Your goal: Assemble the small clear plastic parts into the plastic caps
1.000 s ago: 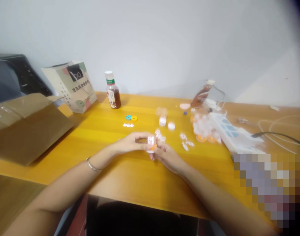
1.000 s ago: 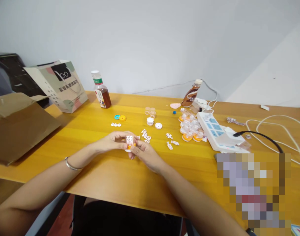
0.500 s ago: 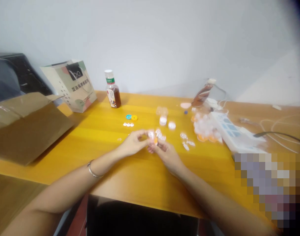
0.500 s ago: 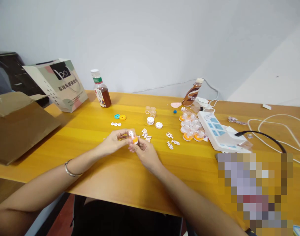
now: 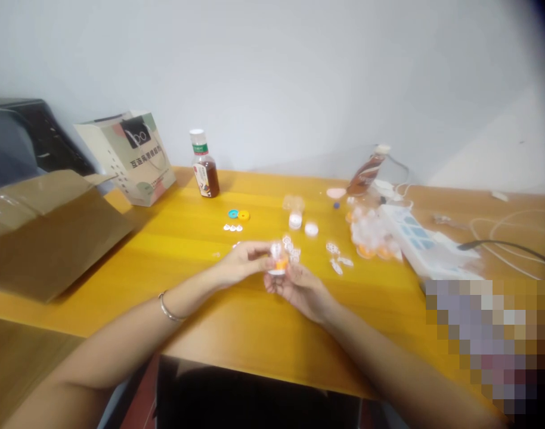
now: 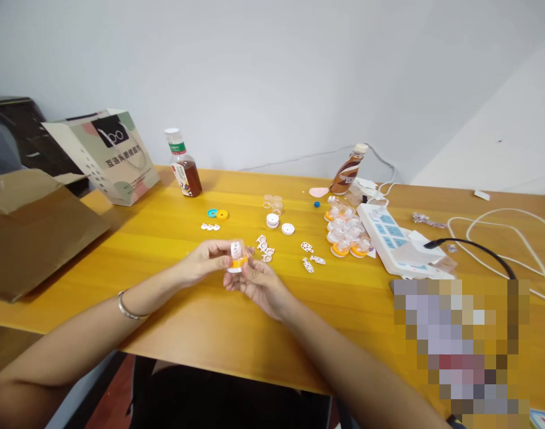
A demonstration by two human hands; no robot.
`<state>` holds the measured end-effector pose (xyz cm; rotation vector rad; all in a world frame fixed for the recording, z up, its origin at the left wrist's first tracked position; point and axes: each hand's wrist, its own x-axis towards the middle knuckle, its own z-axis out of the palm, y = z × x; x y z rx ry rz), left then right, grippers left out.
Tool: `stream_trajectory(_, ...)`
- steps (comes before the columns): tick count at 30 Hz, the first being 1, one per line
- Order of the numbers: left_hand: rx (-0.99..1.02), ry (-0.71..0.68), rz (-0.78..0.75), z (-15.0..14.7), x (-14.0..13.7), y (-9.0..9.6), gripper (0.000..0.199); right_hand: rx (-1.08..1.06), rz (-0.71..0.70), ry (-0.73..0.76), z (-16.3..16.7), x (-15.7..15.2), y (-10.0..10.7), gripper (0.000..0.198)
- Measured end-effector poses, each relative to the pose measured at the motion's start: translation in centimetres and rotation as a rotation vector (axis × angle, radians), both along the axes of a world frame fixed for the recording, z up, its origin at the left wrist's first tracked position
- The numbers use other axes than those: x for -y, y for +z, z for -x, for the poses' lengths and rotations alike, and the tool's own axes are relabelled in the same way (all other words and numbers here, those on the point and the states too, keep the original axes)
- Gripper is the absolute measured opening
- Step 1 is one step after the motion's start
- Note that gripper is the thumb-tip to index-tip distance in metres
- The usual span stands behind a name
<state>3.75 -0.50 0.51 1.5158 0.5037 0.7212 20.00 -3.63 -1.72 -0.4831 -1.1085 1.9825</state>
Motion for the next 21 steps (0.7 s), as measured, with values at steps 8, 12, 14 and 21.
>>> stream_trajectory(8, -0.384, 0.490, -0.805, 0.5, -0.4, -0.8, 0.029, 0.349, -0.229, -0.283, -0.5, -1.7, -0.1, 0.028)
stream_trajectory(12, -0.549, 0.534, -1.109, 0.0, 0.0, -2.0, 0.027, 0.591, -0.408, -0.443, -0.2, -1.6, -0.2, 0.028)
stream_trajectory(14, -0.597, 0.553, -1.084, -0.3, 0.3, -2.1, 0.036, 0.659, -0.453, -0.493, -0.3, -1.7, 0.2, 0.024)
stream_trajectory(21, -0.605, 0.207, -0.951, -1.0, 1.8, -2.2, 0.067, 1.018, -0.553, -0.906, -6.5, -6.4, 3.3, 0.027)
